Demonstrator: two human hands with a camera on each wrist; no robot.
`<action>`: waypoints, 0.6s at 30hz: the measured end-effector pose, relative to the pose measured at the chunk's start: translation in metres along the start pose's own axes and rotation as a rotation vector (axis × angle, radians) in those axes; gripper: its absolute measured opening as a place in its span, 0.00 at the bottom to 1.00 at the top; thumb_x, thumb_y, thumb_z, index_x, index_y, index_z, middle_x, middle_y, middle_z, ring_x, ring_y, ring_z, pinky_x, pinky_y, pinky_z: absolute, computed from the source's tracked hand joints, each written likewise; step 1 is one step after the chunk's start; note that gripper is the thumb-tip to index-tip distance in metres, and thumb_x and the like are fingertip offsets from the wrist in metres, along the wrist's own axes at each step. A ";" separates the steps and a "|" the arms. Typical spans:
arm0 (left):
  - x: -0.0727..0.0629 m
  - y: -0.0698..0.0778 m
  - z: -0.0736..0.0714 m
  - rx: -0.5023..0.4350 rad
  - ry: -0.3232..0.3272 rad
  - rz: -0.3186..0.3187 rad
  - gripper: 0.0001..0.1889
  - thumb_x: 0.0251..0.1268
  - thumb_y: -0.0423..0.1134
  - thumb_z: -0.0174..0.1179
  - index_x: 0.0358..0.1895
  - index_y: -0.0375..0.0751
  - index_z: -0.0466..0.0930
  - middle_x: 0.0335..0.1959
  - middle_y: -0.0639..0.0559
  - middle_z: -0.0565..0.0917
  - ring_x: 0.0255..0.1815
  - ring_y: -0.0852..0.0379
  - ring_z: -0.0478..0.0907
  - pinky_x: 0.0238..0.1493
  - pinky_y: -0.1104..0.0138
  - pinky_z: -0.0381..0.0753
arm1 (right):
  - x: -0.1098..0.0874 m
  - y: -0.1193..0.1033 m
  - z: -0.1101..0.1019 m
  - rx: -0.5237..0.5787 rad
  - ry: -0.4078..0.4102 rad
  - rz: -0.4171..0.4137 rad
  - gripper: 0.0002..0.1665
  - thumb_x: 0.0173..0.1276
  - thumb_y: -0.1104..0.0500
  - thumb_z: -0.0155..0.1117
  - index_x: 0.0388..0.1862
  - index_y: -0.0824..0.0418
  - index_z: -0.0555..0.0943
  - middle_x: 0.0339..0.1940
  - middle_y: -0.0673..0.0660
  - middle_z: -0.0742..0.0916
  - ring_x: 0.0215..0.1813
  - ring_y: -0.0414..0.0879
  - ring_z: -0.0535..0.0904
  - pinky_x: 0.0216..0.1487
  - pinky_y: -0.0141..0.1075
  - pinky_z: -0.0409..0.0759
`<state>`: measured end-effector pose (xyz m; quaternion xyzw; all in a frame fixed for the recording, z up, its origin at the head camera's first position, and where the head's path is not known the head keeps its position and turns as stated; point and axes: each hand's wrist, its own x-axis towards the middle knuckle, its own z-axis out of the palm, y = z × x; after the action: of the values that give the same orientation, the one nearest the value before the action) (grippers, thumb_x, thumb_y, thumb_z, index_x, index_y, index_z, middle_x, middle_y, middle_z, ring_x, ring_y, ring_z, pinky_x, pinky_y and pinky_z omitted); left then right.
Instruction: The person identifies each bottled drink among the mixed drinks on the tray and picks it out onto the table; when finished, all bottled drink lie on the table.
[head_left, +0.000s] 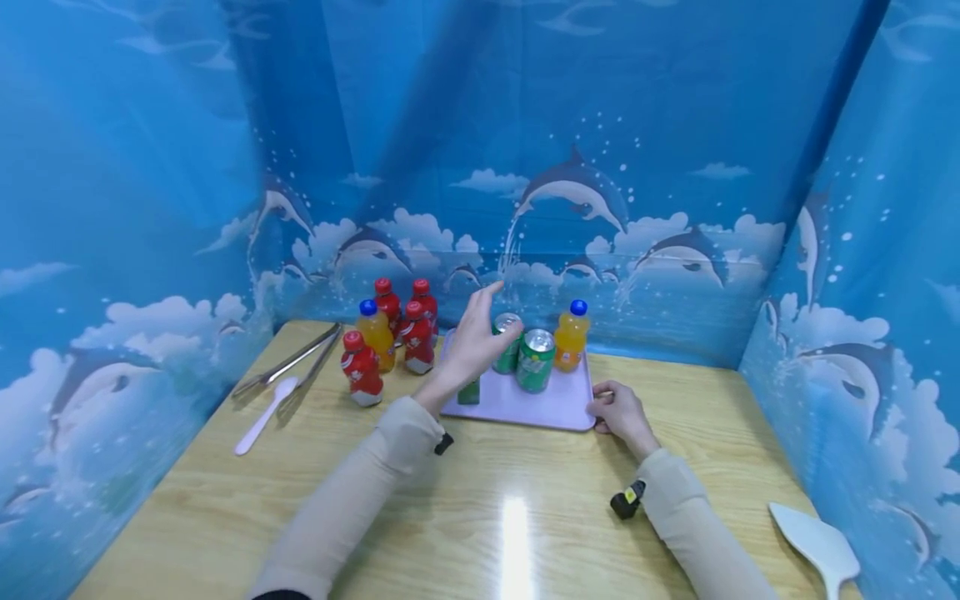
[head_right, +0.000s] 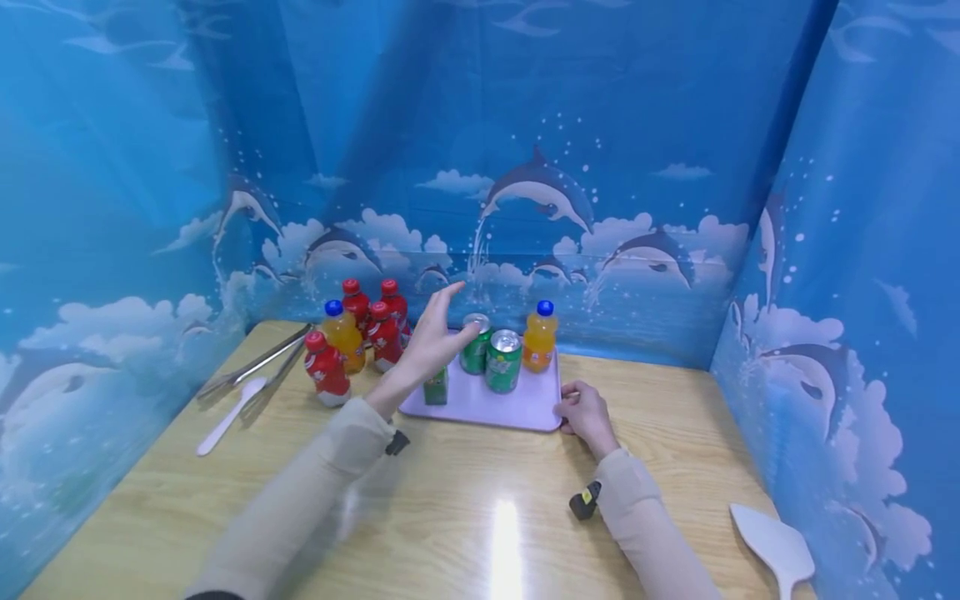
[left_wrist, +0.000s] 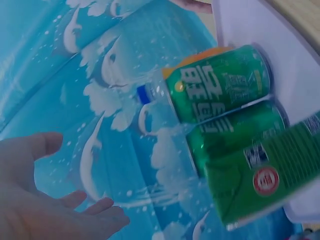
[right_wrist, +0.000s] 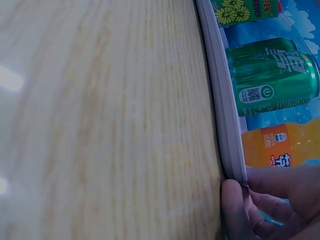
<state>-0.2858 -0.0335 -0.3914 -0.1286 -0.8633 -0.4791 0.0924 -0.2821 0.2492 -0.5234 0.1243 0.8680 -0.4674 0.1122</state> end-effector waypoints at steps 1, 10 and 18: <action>0.003 0.001 0.005 0.007 -0.014 -0.007 0.42 0.72 0.47 0.66 0.84 0.52 0.56 0.83 0.48 0.62 0.83 0.45 0.64 0.80 0.42 0.69 | 0.000 0.000 0.000 0.001 0.002 0.005 0.24 0.73 0.65 0.66 0.67 0.66 0.75 0.44 0.63 0.84 0.35 0.45 0.84 0.33 0.34 0.89; 0.023 0.009 0.043 0.075 -0.099 -0.024 0.43 0.75 0.52 0.64 0.86 0.54 0.51 0.86 0.47 0.59 0.84 0.45 0.62 0.82 0.43 0.67 | -0.006 -0.005 -0.001 0.006 0.002 -0.011 0.24 0.74 0.66 0.65 0.66 0.67 0.75 0.43 0.62 0.83 0.34 0.45 0.83 0.32 0.33 0.89; 0.039 0.011 0.070 0.114 -0.129 -0.054 0.44 0.74 0.54 0.65 0.86 0.57 0.50 0.86 0.49 0.58 0.85 0.45 0.59 0.82 0.42 0.66 | -0.007 -0.001 0.000 0.007 0.004 -0.032 0.23 0.74 0.65 0.65 0.66 0.68 0.75 0.42 0.62 0.83 0.33 0.44 0.83 0.31 0.33 0.88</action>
<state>-0.3217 0.0370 -0.4085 -0.1303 -0.8966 -0.4222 0.0306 -0.2759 0.2482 -0.5206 0.1119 0.8685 -0.4719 0.1024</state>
